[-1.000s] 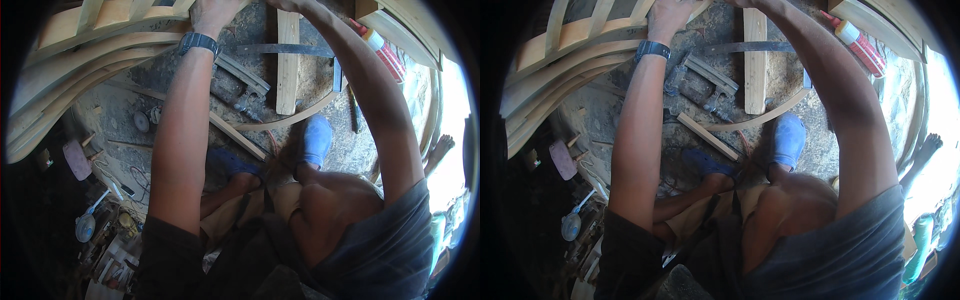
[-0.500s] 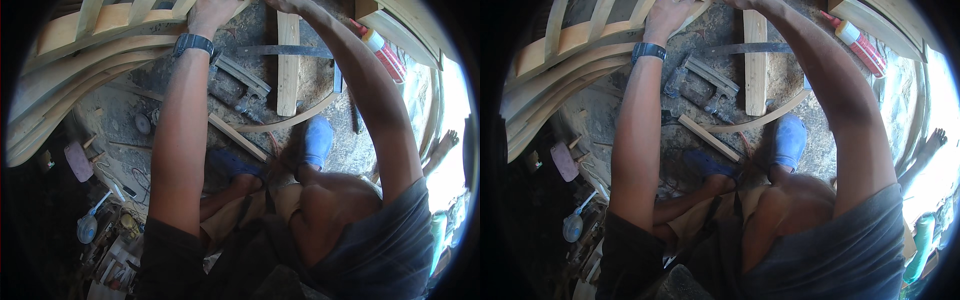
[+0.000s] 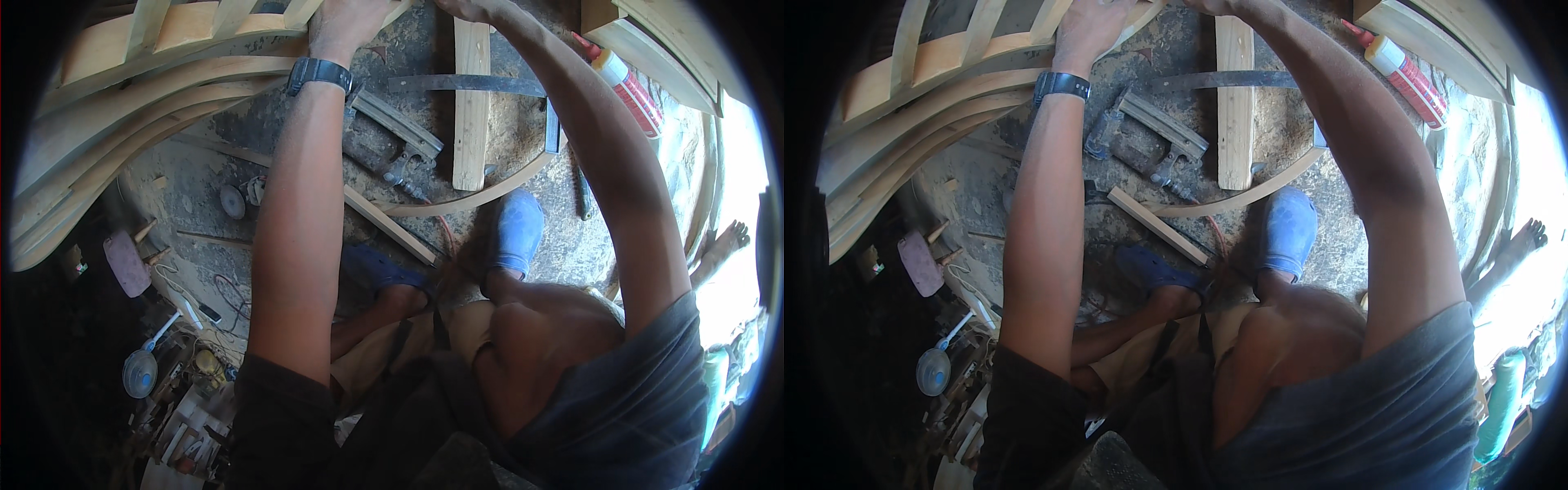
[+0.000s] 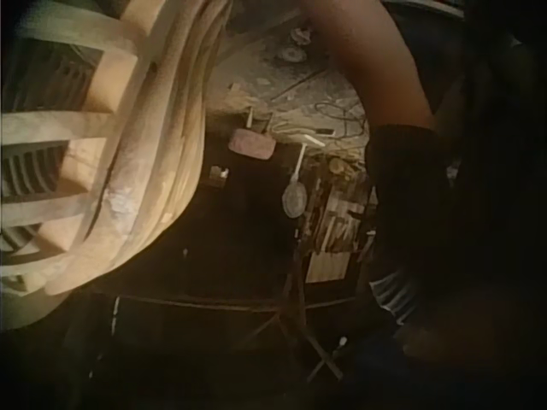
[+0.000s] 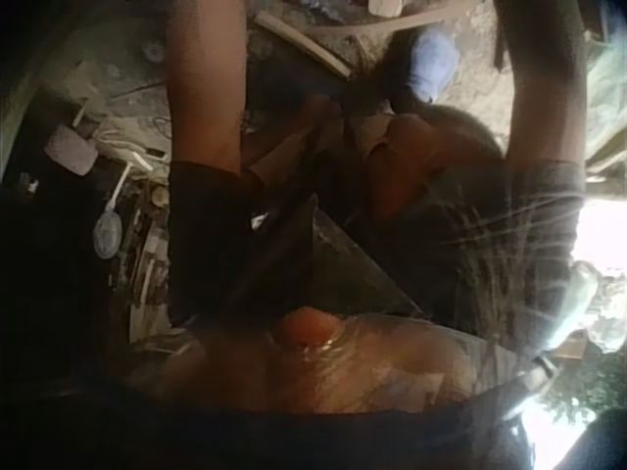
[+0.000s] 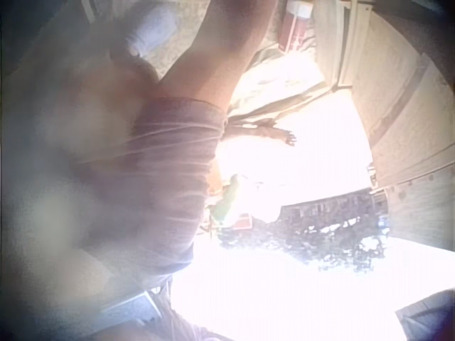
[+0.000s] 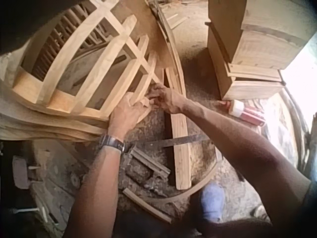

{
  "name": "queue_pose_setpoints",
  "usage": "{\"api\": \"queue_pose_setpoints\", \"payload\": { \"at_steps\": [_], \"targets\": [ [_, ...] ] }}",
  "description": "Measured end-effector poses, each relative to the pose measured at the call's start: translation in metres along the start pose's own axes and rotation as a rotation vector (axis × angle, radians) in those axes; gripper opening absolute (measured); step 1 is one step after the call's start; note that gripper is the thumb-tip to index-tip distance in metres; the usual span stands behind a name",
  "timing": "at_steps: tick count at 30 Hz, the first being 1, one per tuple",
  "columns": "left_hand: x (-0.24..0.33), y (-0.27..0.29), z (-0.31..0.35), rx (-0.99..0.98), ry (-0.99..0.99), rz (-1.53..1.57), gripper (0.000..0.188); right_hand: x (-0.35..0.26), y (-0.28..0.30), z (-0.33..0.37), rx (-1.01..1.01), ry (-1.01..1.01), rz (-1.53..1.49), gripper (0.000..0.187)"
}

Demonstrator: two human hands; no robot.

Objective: The person sands a small wooden block using a power sander, then fits the block into a curved wooden frame and hammers it into place.

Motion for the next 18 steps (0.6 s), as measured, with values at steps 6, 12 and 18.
{"api": "queue_pose_setpoints", "payload": {
  "at_steps": [6,12,18],
  "targets": [
    [-0.002,-0.002,-0.006,0.030,-0.111,-0.064,0.048,0.003,-0.005,0.002,0.063,-0.035,0.029,0.037],
    [-0.006,0.002,-0.004,0.001,0.020,-0.155,0.046,0.005,-0.010,0.000,0.019,-0.136,-0.123,0.032],
    [-0.001,-0.001,-0.005,-0.018,0.040,-0.152,0.044,0.006,-0.005,-0.002,0.123,0.169,0.031,0.026]
  ]
}}
Point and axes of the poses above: each hand's wrist, its own z-axis away from the middle knuckle, its own y-axis out of the back of the hand, x = y × z, the point moved 4 cm from there along -z, towards the middle knuckle
